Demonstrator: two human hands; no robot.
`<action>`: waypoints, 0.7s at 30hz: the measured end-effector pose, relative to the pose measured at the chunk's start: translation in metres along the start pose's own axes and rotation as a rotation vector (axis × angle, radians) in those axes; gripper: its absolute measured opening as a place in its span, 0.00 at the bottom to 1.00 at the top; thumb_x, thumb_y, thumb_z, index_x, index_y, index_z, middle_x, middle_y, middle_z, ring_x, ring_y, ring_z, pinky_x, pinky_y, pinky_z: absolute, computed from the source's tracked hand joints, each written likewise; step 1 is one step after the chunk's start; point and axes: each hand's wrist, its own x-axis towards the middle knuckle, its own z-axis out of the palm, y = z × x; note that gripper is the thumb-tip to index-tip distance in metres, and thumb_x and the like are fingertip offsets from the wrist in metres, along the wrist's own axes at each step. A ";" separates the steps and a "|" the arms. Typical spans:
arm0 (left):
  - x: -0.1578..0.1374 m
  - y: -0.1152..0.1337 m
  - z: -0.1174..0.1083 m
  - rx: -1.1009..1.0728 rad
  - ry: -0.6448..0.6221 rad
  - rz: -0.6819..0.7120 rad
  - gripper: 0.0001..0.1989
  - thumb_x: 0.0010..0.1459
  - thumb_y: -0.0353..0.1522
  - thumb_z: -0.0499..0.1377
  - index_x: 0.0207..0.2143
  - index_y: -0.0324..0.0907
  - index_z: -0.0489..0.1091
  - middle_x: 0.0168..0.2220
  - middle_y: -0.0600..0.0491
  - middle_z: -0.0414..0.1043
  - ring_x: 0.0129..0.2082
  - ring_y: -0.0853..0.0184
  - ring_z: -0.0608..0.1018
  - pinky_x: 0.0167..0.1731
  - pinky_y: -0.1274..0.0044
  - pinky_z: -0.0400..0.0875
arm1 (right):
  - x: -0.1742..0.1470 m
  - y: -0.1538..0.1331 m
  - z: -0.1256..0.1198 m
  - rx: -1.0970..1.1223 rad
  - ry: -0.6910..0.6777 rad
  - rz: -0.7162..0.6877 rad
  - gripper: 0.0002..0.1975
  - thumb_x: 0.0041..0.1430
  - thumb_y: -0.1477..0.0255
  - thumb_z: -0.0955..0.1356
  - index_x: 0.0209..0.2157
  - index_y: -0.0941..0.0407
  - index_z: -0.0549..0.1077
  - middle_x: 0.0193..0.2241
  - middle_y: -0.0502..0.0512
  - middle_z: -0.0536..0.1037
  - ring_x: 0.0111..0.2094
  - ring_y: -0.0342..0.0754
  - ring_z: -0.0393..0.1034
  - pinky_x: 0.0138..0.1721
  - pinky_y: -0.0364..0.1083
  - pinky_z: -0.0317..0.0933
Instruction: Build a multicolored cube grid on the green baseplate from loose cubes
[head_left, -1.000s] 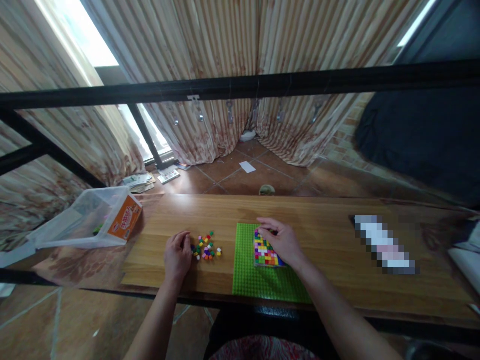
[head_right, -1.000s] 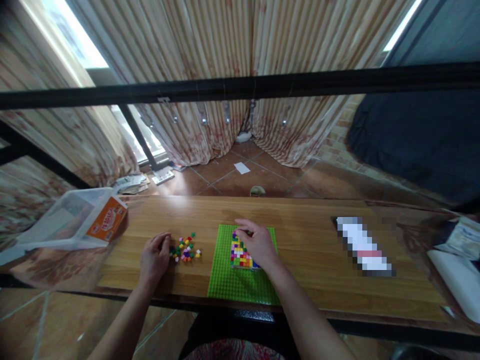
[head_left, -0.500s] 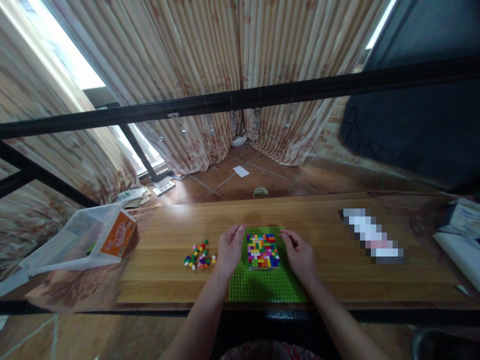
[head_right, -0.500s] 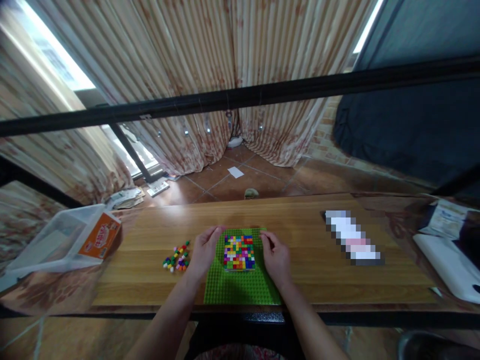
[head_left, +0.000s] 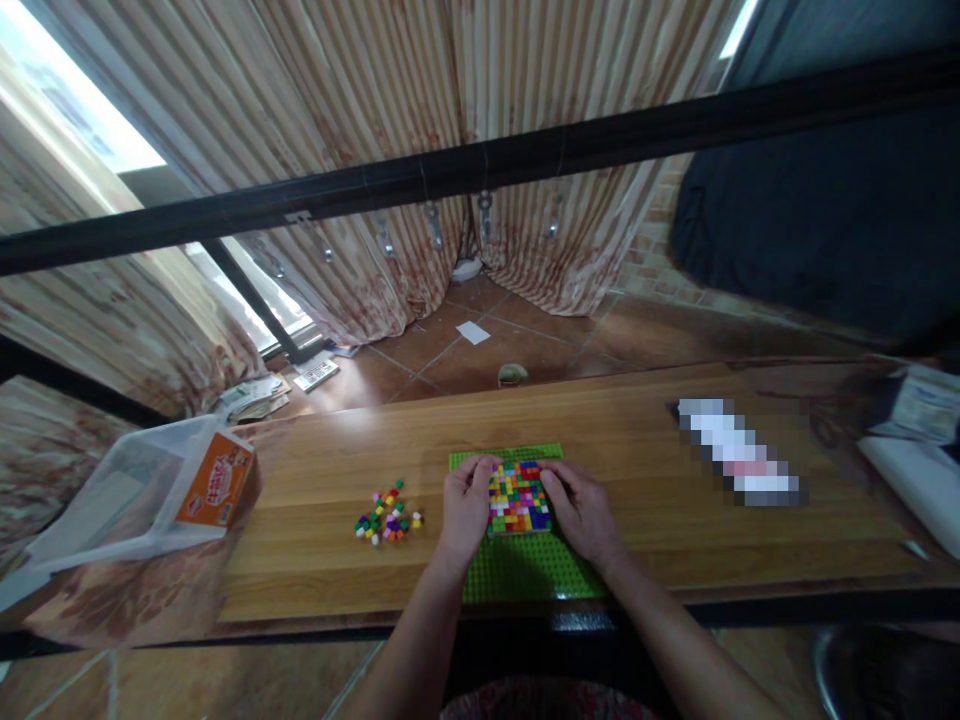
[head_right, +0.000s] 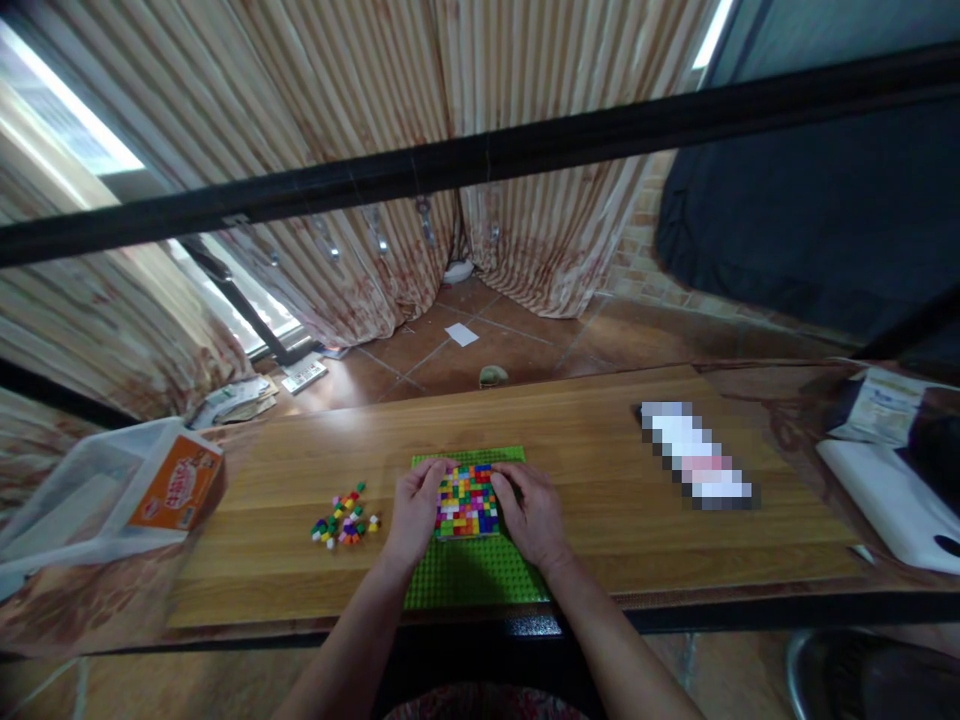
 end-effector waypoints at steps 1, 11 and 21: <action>0.000 -0.001 0.000 0.006 0.001 0.005 0.11 0.53 0.37 0.56 0.28 0.39 0.75 0.22 0.56 0.70 0.21 0.73 0.68 0.23 0.81 0.62 | 0.000 -0.001 0.000 -0.009 -0.010 -0.017 0.15 0.63 0.62 0.61 0.39 0.54 0.75 0.38 0.57 0.79 0.41 0.51 0.72 0.45 0.51 0.64; 0.001 -0.005 0.000 0.015 0.017 0.044 0.11 0.52 0.36 0.56 0.28 0.39 0.75 0.25 0.55 0.72 0.24 0.71 0.70 0.26 0.81 0.64 | 0.000 -0.001 0.000 -0.026 -0.023 -0.011 0.15 0.61 0.59 0.63 0.39 0.54 0.75 0.38 0.58 0.79 0.40 0.52 0.72 0.44 0.51 0.64; 0.000 0.002 0.003 -0.014 0.114 0.067 0.11 0.50 0.37 0.59 0.27 0.39 0.74 0.25 0.54 0.73 0.26 0.70 0.72 0.29 0.79 0.66 | 0.001 0.000 0.000 -0.008 -0.037 0.009 0.16 0.60 0.58 0.63 0.39 0.53 0.75 0.37 0.57 0.79 0.39 0.52 0.73 0.44 0.52 0.65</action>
